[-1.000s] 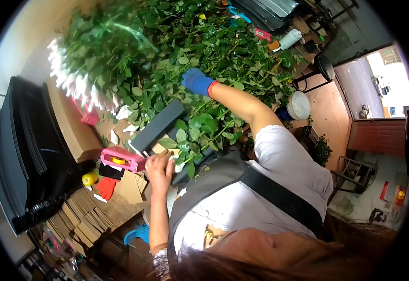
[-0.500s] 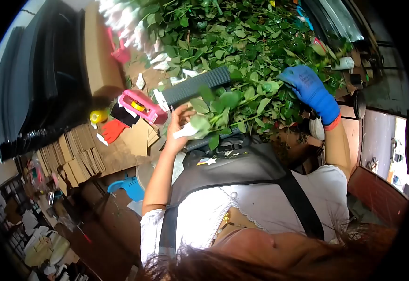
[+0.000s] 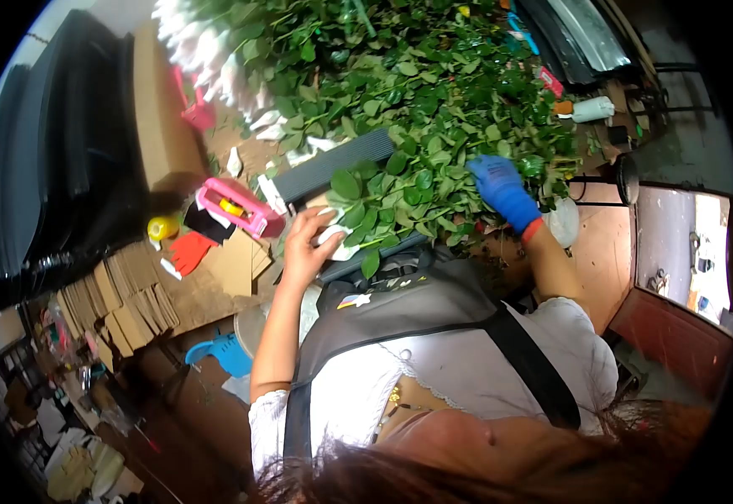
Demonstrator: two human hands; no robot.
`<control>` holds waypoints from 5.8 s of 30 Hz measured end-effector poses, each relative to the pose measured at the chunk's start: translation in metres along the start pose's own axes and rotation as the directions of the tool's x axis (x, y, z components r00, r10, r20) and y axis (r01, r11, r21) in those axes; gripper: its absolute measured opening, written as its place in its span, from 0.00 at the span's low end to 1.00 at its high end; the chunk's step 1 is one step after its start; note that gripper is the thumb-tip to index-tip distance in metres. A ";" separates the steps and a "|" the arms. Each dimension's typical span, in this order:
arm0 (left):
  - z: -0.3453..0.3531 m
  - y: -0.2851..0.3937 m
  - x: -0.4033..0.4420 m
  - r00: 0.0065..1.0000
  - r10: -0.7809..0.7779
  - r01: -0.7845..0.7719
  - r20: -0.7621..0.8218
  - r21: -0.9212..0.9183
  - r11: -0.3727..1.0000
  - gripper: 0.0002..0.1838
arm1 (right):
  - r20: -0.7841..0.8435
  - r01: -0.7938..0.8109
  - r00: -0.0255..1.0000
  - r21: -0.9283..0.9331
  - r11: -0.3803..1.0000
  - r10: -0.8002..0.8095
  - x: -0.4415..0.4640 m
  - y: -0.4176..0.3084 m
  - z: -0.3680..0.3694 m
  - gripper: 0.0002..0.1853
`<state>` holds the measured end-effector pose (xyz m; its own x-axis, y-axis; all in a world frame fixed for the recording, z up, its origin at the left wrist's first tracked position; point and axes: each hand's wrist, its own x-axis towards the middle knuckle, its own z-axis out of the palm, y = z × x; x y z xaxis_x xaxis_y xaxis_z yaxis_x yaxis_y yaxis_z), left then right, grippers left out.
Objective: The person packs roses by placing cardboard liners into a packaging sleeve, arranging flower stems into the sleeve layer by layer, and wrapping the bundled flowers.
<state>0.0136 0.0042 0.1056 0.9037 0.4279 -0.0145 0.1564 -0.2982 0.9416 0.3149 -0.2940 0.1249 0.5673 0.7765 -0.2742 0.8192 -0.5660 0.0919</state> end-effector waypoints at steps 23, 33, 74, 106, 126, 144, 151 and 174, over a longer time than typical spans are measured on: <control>0.011 0.007 0.009 0.993 -0.018 0.028 -0.116 0.085 0.996 0.11 | -0.648 0.433 0.708 0.085 0.897 -0.280 0.202 -0.029 -0.106 0.14; 0.005 -0.003 0.011 0.981 -0.143 0.159 -0.132 0.113 0.981 0.38 | -0.128 0.524 0.841 -0.049 0.850 -0.526 0.045 -0.026 -0.121 0.26; 0.005 0.007 0.014 0.996 -0.070 0.075 -0.057 0.100 0.992 0.26 | -0.727 0.449 0.625 0.037 0.893 -0.284 0.147 -0.007 -0.167 0.22; 0.021 -0.016 0.010 0.961 0.104 -0.053 -0.257 0.200 0.978 0.26 | -0.018 0.154 0.988 0.218 0.964 -0.154 0.076 -0.192 -0.078 0.20; -0.035 -0.030 -0.016 0.767 -0.274 0.018 -0.580 -0.408 0.913 0.09 | 0.106 0.168 0.977 0.160 0.973 -0.186 0.083 -0.200 -0.078 0.20; 0.020 -0.033 -0.003 0.782 -0.373 0.071 -0.499 -0.524 0.849 0.10 | -0.016 0.159 0.987 0.232 0.960 -0.160 0.084 -0.201 -0.053 0.16; -0.028 -0.036 -0.018 0.632 -0.483 0.005 -0.606 -0.620 0.784 0.09 | 0.027 0.156 0.985 0.247 0.956 -0.168 0.088 -0.198 -0.046 0.18; -0.056 -0.063 -0.067 0.861 -0.317 0.191 -0.399 -0.324 0.927 0.15 | -0.053 0.257 0.960 0.554 0.792 -0.275 0.045 -0.187 -0.113 0.26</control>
<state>-0.0788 0.0421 0.0663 0.5692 0.8031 -0.1763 0.1882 0.0815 0.9787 0.1967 -0.1226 0.2033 0.3236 0.9157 -0.2382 0.7482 -0.4017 -0.5280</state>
